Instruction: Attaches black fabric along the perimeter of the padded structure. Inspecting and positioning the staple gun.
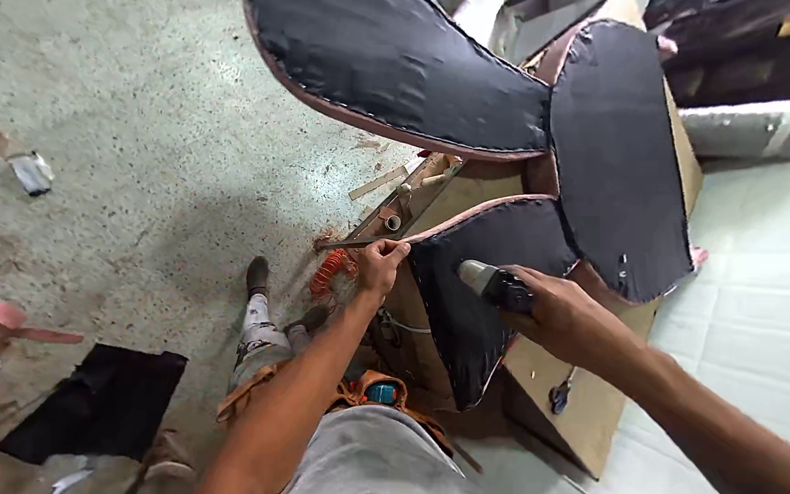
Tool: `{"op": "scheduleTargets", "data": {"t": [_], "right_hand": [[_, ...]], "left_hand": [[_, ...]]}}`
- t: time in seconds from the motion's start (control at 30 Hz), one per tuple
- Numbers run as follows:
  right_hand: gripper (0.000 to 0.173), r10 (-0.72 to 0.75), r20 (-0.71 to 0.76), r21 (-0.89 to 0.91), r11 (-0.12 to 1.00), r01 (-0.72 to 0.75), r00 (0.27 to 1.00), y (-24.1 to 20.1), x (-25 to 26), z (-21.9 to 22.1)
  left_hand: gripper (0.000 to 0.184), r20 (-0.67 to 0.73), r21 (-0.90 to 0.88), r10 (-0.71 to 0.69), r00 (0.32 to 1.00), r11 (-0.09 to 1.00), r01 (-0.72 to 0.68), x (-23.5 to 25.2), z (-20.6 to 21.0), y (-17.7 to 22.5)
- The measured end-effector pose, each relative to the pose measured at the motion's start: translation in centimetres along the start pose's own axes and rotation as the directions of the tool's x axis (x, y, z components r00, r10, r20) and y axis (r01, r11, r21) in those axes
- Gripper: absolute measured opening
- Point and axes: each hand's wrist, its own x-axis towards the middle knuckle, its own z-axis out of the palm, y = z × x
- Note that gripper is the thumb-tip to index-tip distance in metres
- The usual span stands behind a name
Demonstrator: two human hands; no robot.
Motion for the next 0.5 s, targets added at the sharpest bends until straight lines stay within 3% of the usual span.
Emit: {"op": "scheduleTargets", "data": {"t": [0.07, 0.17, 0.33, 0.5], "right_hand": [[0.055, -0.079, 0.112, -0.119, 0.989, 0.092, 0.991, -0.9, 3.2, -1.0], [0.053, -0.105, 0.232, -0.207, 0.966, 0.155, 0.967, -2.2, 7.2, -0.9], [0.055, -0.064, 0.362, -0.304, 0.935, 0.183, 0.930, -4.3, 10.5, 0.4], [0.045, -0.028, 0.415, -0.396, 0.894, 0.208, 0.909, -6.0, 12.2, 0.8]], "left_hand": [[0.030, 0.140, -0.173, -0.233, 0.962, 0.951, 0.256, 0.7, -0.9, 0.1], [0.037, 0.278, -0.229, -0.376, 0.884, 0.868, 0.441, 1.9, -2.0, -0.4], [0.051, 0.280, -0.069, -0.354, 0.892, 0.920, 0.387, 3.9, -2.8, -2.2], [0.043, 0.372, -0.011, -0.269, 0.888, 0.956, 0.294, 5.3, -3.4, -3.2]]}}
